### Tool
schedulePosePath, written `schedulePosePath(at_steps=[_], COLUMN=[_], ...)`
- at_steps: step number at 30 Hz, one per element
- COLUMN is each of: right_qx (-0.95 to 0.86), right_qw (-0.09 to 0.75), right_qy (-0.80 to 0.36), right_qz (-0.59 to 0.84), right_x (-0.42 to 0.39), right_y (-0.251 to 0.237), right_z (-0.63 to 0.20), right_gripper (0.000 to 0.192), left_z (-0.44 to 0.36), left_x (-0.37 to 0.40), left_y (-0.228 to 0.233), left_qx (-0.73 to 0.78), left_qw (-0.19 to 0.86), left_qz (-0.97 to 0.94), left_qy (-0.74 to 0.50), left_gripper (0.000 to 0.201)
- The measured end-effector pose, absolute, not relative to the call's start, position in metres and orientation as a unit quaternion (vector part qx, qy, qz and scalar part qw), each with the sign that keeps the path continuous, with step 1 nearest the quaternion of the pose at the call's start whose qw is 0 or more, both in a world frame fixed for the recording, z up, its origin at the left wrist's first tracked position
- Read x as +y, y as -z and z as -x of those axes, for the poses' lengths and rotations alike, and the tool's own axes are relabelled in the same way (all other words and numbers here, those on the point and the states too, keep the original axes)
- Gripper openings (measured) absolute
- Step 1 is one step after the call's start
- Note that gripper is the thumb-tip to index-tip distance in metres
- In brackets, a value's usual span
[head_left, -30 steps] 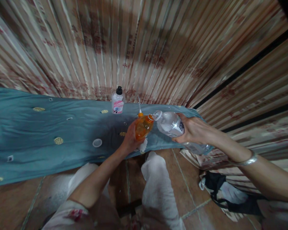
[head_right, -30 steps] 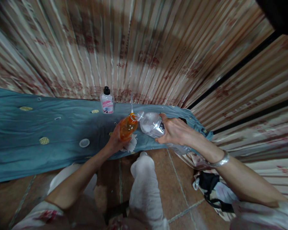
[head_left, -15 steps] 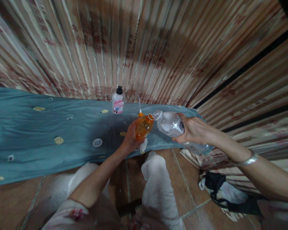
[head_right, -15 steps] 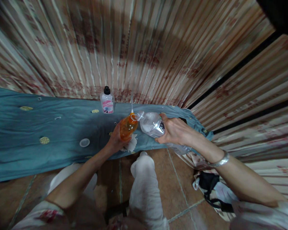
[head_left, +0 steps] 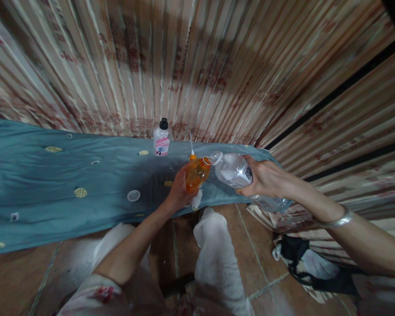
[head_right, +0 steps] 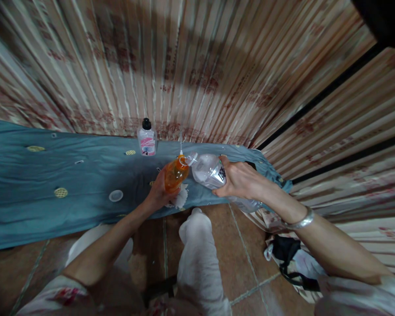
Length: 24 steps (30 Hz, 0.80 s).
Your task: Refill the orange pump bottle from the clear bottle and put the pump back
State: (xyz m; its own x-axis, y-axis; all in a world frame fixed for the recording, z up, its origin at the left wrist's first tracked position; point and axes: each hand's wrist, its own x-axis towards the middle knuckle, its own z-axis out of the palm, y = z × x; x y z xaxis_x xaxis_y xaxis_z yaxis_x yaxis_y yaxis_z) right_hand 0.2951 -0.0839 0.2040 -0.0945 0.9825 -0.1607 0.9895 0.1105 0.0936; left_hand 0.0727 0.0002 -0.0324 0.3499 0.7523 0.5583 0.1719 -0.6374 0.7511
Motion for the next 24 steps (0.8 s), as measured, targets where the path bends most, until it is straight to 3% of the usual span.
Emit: schedulePosePath(at_steps=[24], right_qx=[0.735], right_qw=[0.108], right_qy=[0.008], right_qz=[-0.669], right_x=[-0.0834], right_y=[-0.2039], right_z=[-0.2944], right_gripper=[0.074], left_z=[-0.0726], left_x=[0.002], left_y=[0.0368], left_qx=[0.288], left_qw=[0.319], left_qz=[-0.757], left_qy=[-0.492], left_gripper=[0.091])
